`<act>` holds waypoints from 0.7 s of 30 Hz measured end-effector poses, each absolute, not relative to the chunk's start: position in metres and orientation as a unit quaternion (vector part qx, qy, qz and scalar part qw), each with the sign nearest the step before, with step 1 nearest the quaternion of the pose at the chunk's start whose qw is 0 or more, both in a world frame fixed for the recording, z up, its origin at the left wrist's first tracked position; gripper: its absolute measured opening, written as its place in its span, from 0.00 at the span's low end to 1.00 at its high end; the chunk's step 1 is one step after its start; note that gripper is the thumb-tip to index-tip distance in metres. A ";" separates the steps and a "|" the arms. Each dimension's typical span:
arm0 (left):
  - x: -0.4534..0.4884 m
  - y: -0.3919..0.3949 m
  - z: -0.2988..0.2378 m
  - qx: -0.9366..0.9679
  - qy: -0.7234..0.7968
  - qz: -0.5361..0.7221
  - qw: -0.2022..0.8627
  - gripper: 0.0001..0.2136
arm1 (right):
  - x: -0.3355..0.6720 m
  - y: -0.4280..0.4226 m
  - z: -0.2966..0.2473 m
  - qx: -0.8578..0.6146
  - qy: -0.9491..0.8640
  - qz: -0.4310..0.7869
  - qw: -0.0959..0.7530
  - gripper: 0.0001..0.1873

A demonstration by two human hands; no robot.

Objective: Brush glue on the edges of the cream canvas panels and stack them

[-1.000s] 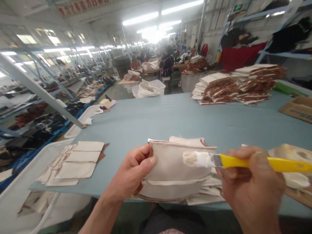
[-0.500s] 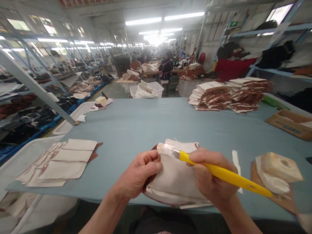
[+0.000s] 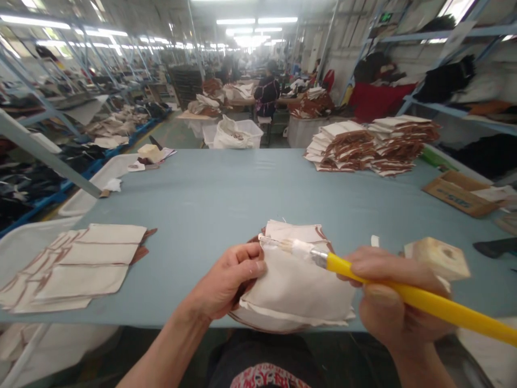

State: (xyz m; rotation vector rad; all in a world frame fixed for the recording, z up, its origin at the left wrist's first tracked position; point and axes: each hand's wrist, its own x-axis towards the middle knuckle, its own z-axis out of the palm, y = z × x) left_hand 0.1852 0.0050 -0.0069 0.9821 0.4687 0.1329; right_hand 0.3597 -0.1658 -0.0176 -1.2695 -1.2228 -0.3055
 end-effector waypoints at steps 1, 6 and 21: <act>0.186 0.007 -0.007 0.467 0.217 0.060 0.855 0.20 | 0.360 -0.167 -0.016 -0.555 -0.555 -0.130 0.606 0.08; 0.189 0.014 -0.016 0.501 0.206 0.040 0.840 0.18 | 0.359 -0.153 0.014 -0.565 -0.644 -0.113 0.503 0.05; 0.190 0.031 -0.020 0.458 0.203 0.049 0.864 0.21 | 0.339 -0.095 -0.030 -0.643 -0.508 -0.176 0.545 0.06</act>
